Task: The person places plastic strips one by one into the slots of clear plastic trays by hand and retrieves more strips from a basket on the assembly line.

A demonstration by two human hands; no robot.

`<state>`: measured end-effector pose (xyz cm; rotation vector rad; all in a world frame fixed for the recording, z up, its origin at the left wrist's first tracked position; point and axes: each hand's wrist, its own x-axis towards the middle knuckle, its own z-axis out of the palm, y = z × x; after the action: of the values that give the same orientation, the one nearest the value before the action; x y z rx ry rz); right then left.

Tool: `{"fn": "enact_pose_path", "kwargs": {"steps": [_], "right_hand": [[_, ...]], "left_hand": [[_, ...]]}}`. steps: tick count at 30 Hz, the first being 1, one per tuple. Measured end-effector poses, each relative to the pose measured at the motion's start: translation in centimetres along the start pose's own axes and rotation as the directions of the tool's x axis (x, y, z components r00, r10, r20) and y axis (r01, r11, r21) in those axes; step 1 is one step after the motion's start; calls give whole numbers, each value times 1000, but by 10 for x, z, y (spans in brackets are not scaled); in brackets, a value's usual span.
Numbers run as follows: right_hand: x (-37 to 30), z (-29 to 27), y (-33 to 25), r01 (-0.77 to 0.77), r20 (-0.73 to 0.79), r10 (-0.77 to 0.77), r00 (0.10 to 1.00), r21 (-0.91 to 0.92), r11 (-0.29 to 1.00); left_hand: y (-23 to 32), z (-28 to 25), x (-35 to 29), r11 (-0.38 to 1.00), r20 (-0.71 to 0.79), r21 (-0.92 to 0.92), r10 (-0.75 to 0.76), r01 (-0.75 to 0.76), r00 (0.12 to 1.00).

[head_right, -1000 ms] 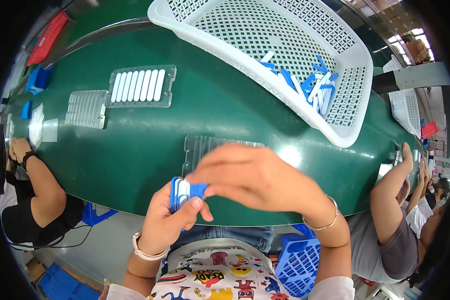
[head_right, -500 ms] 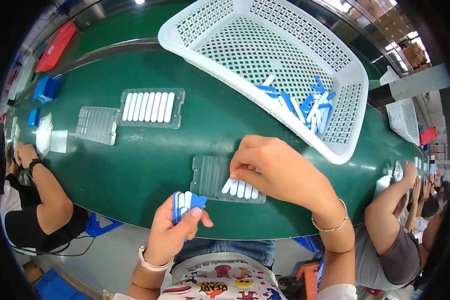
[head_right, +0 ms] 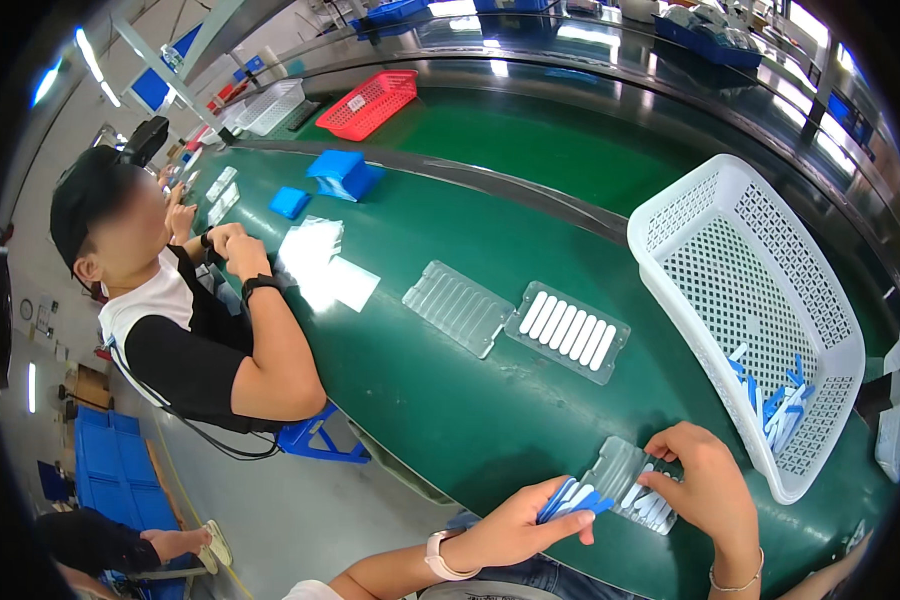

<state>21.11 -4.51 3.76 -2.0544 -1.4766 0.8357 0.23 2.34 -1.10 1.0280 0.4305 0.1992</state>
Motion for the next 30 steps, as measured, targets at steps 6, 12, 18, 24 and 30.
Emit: {"fn": "enact_pose_path", "kwargs": {"steps": [6, 12, 18, 24, 30], "right_hand": [[-8, 0, -15, 239, -27, -242, 970, -74, 968], [-19, 5, -3, 539, -21, -544, 839, 169, 825], [-16, 0, 8, 511, -212, -466, 859, 313, 800], [-9, 0, 28, 191, -121, -179, 976, 92, 977], [2, -1, 8, 59, 6, -59, 998, -155, 986]], "left_hand": [[1, 3, -2, 1000, 37, -26, -14, 15, 999], [15, 4, -1, 987, 81, -19, -157, 159, 984], [12, 4, 0, 918, -14, -279, -299, 283, 954], [9, 4, 7, 969, -67, -96, -235, 228, 970], [9, 6, 3, 983, -150, -29, -183, 180, 972]]}}
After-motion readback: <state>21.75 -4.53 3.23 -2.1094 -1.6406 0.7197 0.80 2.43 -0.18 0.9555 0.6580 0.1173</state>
